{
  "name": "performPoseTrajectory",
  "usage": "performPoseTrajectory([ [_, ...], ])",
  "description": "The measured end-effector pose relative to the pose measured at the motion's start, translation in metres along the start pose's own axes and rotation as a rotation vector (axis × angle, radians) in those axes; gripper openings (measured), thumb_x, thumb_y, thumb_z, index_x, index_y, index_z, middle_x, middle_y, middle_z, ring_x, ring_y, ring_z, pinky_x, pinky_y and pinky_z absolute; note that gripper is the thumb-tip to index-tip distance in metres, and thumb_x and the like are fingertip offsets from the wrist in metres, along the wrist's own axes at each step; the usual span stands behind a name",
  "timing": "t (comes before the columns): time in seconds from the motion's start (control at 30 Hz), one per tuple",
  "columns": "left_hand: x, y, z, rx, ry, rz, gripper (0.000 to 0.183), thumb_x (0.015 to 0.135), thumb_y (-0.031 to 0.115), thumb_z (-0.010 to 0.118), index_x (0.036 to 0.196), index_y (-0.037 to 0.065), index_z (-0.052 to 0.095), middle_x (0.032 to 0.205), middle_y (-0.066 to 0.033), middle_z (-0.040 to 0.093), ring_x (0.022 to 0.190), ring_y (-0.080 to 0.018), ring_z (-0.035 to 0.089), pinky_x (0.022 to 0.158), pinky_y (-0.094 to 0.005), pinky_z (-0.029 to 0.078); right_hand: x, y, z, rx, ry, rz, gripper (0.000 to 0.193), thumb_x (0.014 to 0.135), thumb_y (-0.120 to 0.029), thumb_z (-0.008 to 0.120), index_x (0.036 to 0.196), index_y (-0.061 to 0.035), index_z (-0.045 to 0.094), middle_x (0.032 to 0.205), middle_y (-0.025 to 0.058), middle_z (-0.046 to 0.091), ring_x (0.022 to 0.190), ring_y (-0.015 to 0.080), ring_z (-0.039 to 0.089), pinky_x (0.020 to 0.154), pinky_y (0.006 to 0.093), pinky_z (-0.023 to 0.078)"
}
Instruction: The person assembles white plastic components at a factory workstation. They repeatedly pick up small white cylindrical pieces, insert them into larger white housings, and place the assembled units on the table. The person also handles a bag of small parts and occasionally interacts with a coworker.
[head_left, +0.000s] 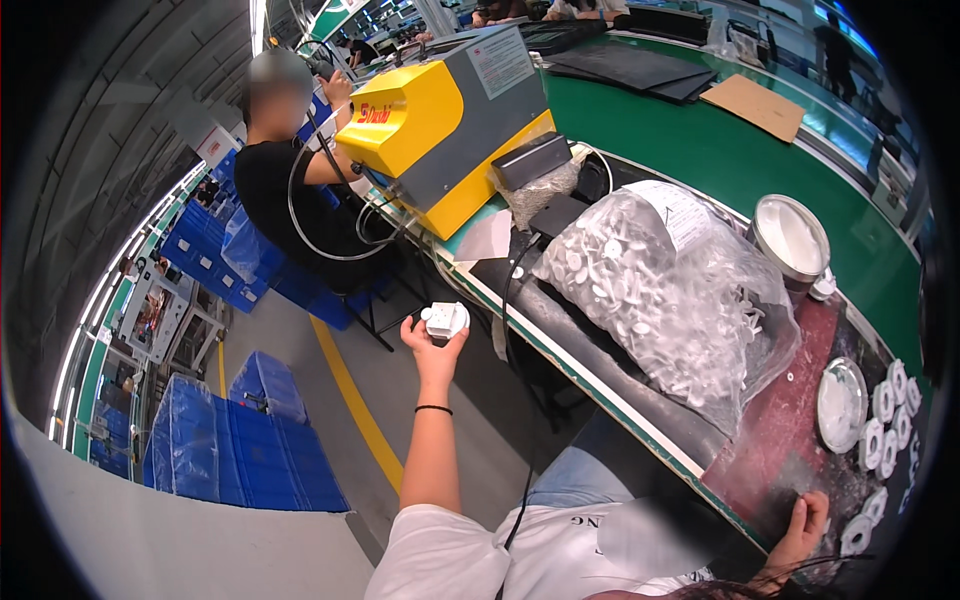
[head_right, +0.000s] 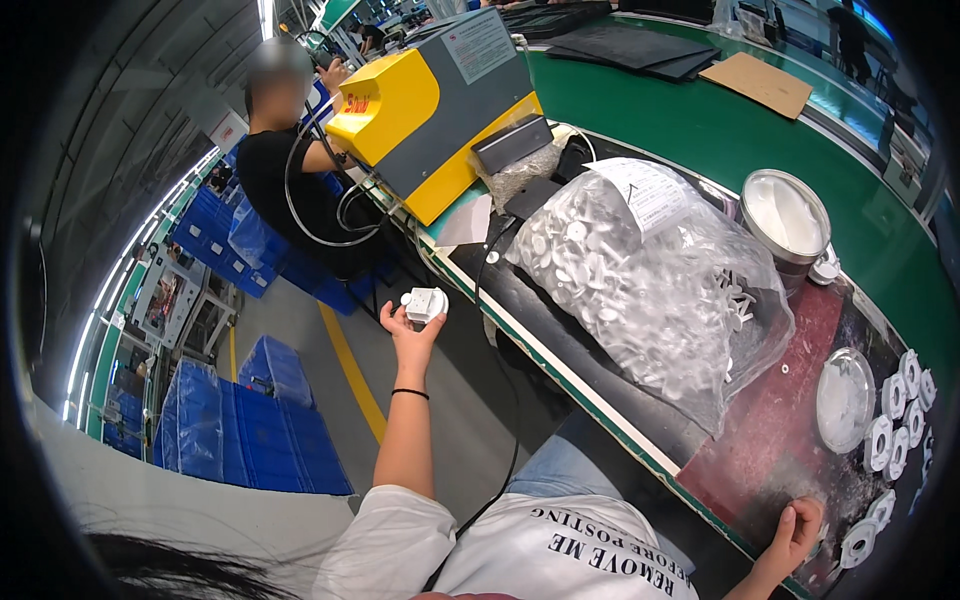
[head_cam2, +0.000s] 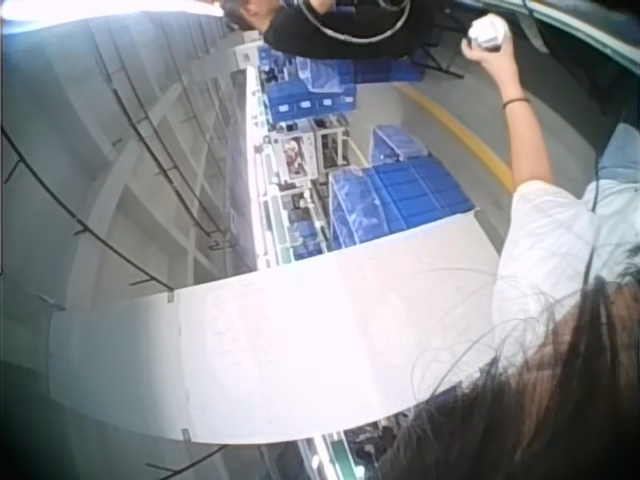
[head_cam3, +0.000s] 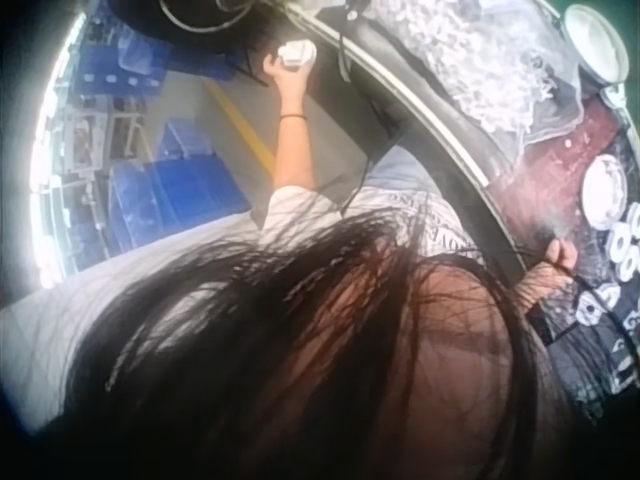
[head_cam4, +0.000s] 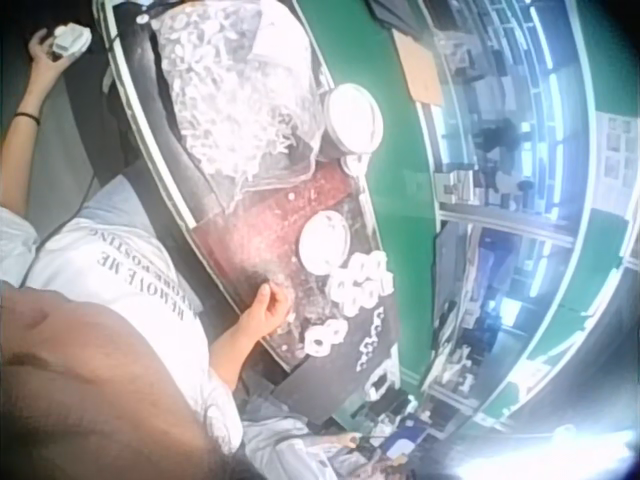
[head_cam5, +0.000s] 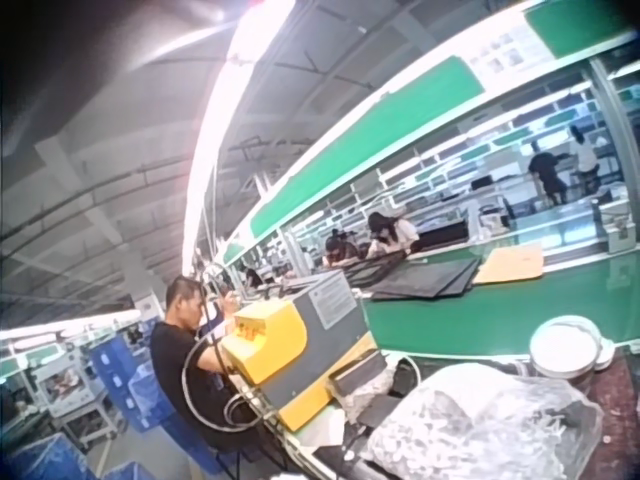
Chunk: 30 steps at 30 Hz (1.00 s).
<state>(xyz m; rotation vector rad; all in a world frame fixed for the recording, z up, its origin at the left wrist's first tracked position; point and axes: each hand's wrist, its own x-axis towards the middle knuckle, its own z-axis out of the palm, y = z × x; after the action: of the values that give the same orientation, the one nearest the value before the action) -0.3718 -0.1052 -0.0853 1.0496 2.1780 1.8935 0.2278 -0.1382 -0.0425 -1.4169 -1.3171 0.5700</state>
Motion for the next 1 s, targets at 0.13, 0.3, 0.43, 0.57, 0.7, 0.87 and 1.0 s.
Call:
performPoseTrajectory([
  [0.13,0.0,0.001,-0.005,0.022,-0.011,0.047,0.096,0.067,0.006,0.078,0.132,0.001,0.007,0.122,-0.0176,0.045,0.113,-0.0248,0.047,0.101,-0.0354,0.032,-0.001,0.001,-0.001,0.012,-0.016,0.008,0.011,0.087,-0.011,0.057,0.088,-0.0018,0.05,0.089,0.0049,0.044,0.082,0.0143,0.042,0.078,0.0251,0.034],
  [0.3,-0.002,0.003,-0.008,-0.005,-0.006,0.056,0.095,0.067,0.006,0.078,0.132,0.002,0.008,0.123,-0.0182,0.044,0.113,-0.0249,0.047,0.101,-0.0355,0.032,-0.004,0.001,0.0,0.028,-0.019,0.001,0.01,0.086,-0.01,0.057,0.088,-0.0019,0.051,0.09,0.0049,0.045,0.084,0.0144,0.043,0.079,0.0252,0.034],
  [0.43,0.004,0.001,-0.006,-0.006,-0.016,0.093,0.095,0.067,0.006,0.079,0.131,0.002,0.009,0.123,-0.02,0.042,0.112,-0.0253,0.046,0.099,-0.0367,0.036,-0.004,0.0,-0.002,0.058,-0.024,-0.019,0.009,0.084,-0.007,0.059,0.088,-0.0012,0.053,0.09,0.0052,0.047,0.085,0.015,0.045,0.08,0.0254,0.035],
  [0.57,0.009,-0.022,-0.011,-0.029,-0.04,0.122,0.096,0.066,0.004,0.079,0.132,0.003,0.01,0.126,-0.0224,0.04,0.113,-0.0269,0.046,0.099,-0.0396,0.037,0.001,-0.014,0.009,0.066,-0.04,-0.08,0.008,0.082,-0.006,0.062,0.084,-0.0008,0.056,0.087,0.0067,0.051,0.081,0.0167,0.048,0.073,0.0262,0.038],
  [0.7,0.002,-0.024,-0.012,-0.078,-0.025,0.104,0.095,0.069,0.0,0.075,0.135,0.004,0.007,0.133,-0.0238,0.034,0.121,-0.0298,0.04,0.105,-0.0422,0.029,0.005,-0.038,0.009,0.041,-0.112,-0.236,0.017,0.085,-0.017,0.062,0.079,-0.0022,0.057,0.074,0.0065,0.052,0.069,0.0188,0.049,0.065,0.0294,0.038],
  [0.87,-0.004,-0.007,-0.011,-0.087,-0.035,0.067,0.096,0.07,-0.002,0.074,0.138,0.005,0.005,0.138,-0.0237,0.028,0.127,-0.0317,0.034,0.109,-0.0434,0.023,0.02,-0.067,-0.011,-0.104,-0.097,-0.415,0.032,0.091,-0.03,0.054,0.073,-0.0038,0.054,0.068,0.0066,0.05,0.064,0.02,0.048,0.06,0.0302,0.038],
  [1.0,-0.008,-0.005,-0.013,-0.101,-0.031,0.048,0.098,0.069,-0.002,0.074,0.138,0.006,0.005,0.139,-0.0236,0.027,0.128,-0.0326,0.033,0.11,-0.0443,0.021,0.073,-0.088,-0.023,-0.172,-0.085,-0.288,0.022,0.089,-0.016,0.052,0.071,-0.002,0.052,0.069,0.0053,0.05,0.063,0.015,0.046,0.059,0.0289,0.037],
])
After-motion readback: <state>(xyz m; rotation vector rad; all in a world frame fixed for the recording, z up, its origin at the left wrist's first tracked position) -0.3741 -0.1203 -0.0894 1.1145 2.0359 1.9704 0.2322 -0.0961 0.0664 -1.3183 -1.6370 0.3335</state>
